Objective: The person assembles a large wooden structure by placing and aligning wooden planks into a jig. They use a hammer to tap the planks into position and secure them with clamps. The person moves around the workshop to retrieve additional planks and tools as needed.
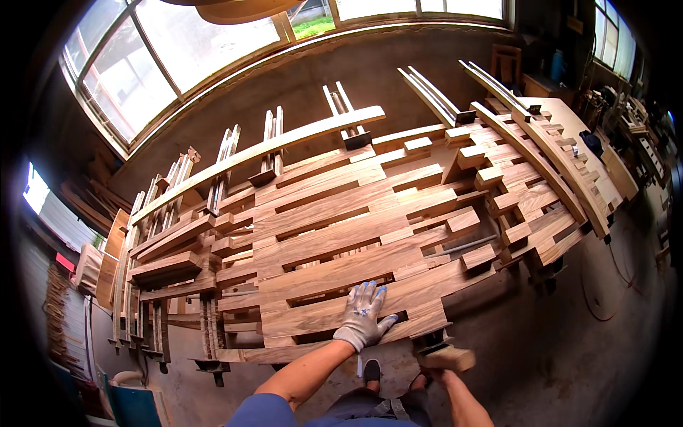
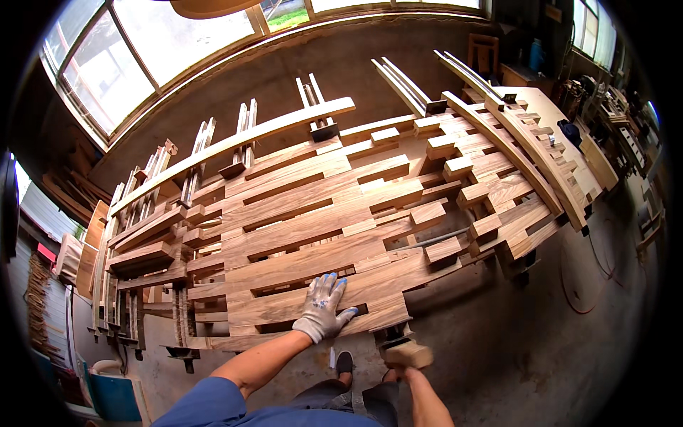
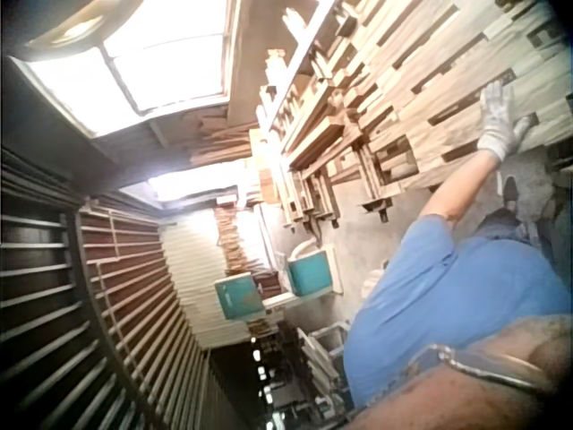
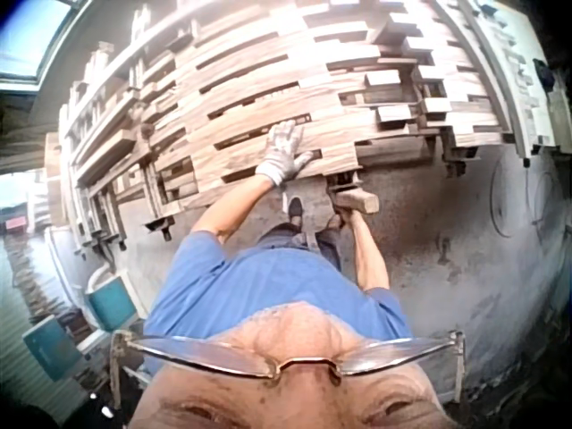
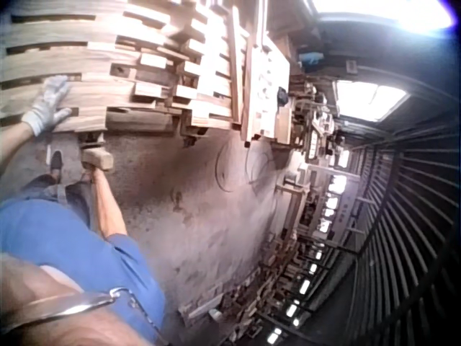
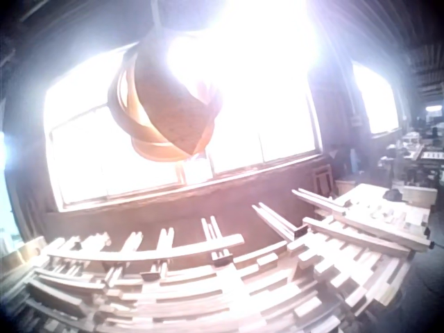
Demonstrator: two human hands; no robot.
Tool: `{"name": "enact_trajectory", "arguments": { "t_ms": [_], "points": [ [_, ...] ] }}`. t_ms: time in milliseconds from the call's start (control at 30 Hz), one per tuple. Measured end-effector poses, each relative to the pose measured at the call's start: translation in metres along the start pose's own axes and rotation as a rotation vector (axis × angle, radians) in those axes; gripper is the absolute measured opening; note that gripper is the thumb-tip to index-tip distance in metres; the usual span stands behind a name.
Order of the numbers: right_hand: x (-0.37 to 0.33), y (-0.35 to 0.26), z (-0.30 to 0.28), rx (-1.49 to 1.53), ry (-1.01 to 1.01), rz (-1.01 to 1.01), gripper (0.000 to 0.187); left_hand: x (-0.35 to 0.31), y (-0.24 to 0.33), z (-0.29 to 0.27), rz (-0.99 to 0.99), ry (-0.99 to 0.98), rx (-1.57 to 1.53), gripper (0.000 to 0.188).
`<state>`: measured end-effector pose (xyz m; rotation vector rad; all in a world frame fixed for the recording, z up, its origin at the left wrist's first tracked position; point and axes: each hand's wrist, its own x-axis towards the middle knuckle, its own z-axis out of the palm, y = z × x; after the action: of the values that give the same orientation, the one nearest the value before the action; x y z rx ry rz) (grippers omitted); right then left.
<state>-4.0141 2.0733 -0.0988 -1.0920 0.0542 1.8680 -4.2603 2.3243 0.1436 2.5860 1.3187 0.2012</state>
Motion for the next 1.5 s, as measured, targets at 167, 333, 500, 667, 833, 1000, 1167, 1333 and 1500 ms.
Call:
{"name": "enact_trajectory", "arguments": {
  "t_ms": [167, 333, 500, 667, 833, 1000, 1167, 1333, 1500],
  "points": [
    [-0.083, 0.014, 0.138, 0.172, -0.366, 0.188, 0.056, -0.003, -0.001, 0.0, -0.021, -0.024, -0.005, 0.09],
    [-0.18, -0.132, 0.165, 0.11, -0.28, -0.502, 0.105, -0.004, 0.001, -0.002, -0.025, -0.023, -0.002, 0.09],
    [-0.114, -0.144, 0.043, -1.289, 0.356, -0.67, 0.069, -0.005, 0.003, -0.005, -0.04, -0.058, 0.026, 0.09],
    [0.035, 0.029, -0.033, 0.383, 0.126, -0.048, 0.04, 0.004, 0.005, 0.001, 0.025, 0.061, 0.014, 0.088],
    [-0.081, 0.024, 0.135, 0.157, -0.41, 0.229, 0.06, -0.005, -0.003, 0.003, -0.017, 0.025, 0.0, 0.088],
    [-0.176, -0.136, 0.168, -0.189, -0.192, -0.437, 0.078, -0.005, 0.001, 0.004, -0.012, 0.036, -0.007, 0.088],
    [-0.111, -0.151, 0.052, -1.169, 0.38, -0.812, 0.068, -0.003, 0.0, 0.002, -0.017, 0.003, 0.008, 0.089],
    [-0.006, -0.013, -0.016, -0.885, 0.315, -0.294, 0.049, 0.002, 0.005, -0.007, -0.042, -0.075, 0.019, 0.089],
    [-0.038, 0.049, 0.109, -0.012, -0.391, 0.374, 0.05, -0.002, 0.002, -0.006, -0.053, -0.083, 0.029, 0.089]
  ]
}}
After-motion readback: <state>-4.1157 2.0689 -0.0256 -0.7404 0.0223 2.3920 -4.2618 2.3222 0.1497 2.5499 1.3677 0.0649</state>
